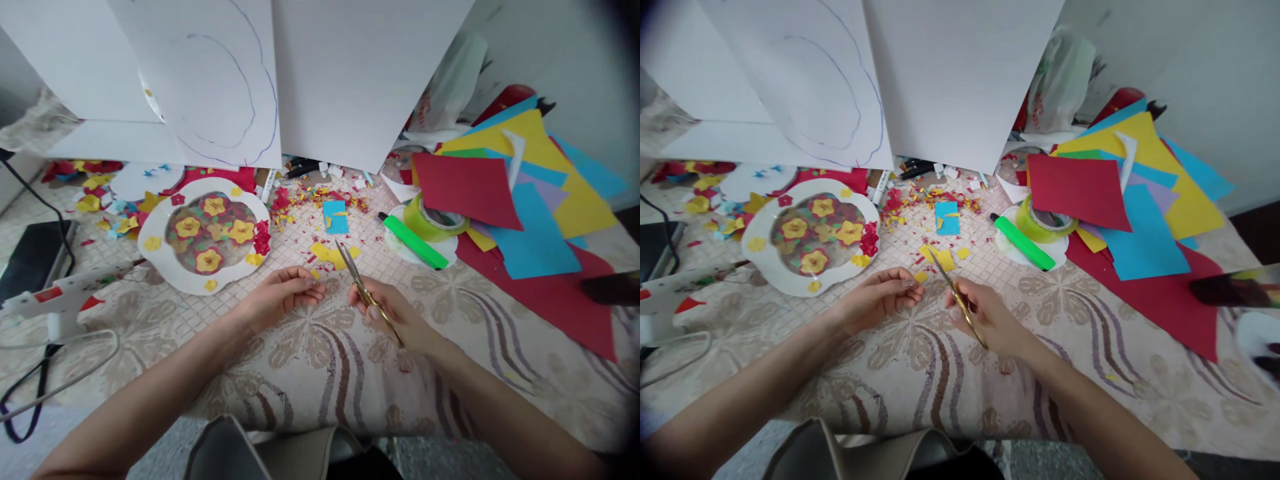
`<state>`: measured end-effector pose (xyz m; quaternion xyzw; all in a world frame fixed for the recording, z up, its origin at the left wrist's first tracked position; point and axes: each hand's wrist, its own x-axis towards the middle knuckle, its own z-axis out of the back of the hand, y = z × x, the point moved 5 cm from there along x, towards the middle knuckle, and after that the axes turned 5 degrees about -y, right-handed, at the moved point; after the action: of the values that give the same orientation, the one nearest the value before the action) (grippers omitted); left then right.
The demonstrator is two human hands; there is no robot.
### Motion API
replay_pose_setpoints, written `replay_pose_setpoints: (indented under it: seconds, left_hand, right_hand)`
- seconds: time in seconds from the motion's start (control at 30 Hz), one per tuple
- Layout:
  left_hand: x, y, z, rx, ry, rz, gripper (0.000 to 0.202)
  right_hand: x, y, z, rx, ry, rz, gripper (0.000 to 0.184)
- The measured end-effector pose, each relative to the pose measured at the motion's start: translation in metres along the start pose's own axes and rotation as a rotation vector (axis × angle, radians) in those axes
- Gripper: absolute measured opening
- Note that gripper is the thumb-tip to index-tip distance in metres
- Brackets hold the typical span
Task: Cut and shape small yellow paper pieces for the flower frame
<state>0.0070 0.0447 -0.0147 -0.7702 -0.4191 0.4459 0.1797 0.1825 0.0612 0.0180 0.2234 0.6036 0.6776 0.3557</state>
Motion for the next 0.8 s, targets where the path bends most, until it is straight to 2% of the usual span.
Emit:
replay_pose_setpoints:
  seconds: [0.13,0.33,0.53,0.8]
  left_hand:
    - [0.002,-0.005,0.004,-0.033,-0.052,-0.023,0.008]
    - [0.005,-0.008,0.008,-0.065,-0.079,-0.036,0.005]
    - [0.005,-0.007,0.007,-0.084,-0.070,-0.044,0.003]
    - [0.004,-0.006,0.006,-0.111,-0.047,-0.043,0.004]
  right_hand:
    - [-0.003,-0.002,0.004,-0.033,0.183,-0.060,0.055]
    - [-0.004,-0.019,0.003,-0.007,0.310,-0.218,0.057]
    - [-0.006,-0.028,0.000,-0.046,0.322,-0.261,0.057]
    - [-0.004,-0.028,-0.003,-0.062,0.309,-0.295,0.055]
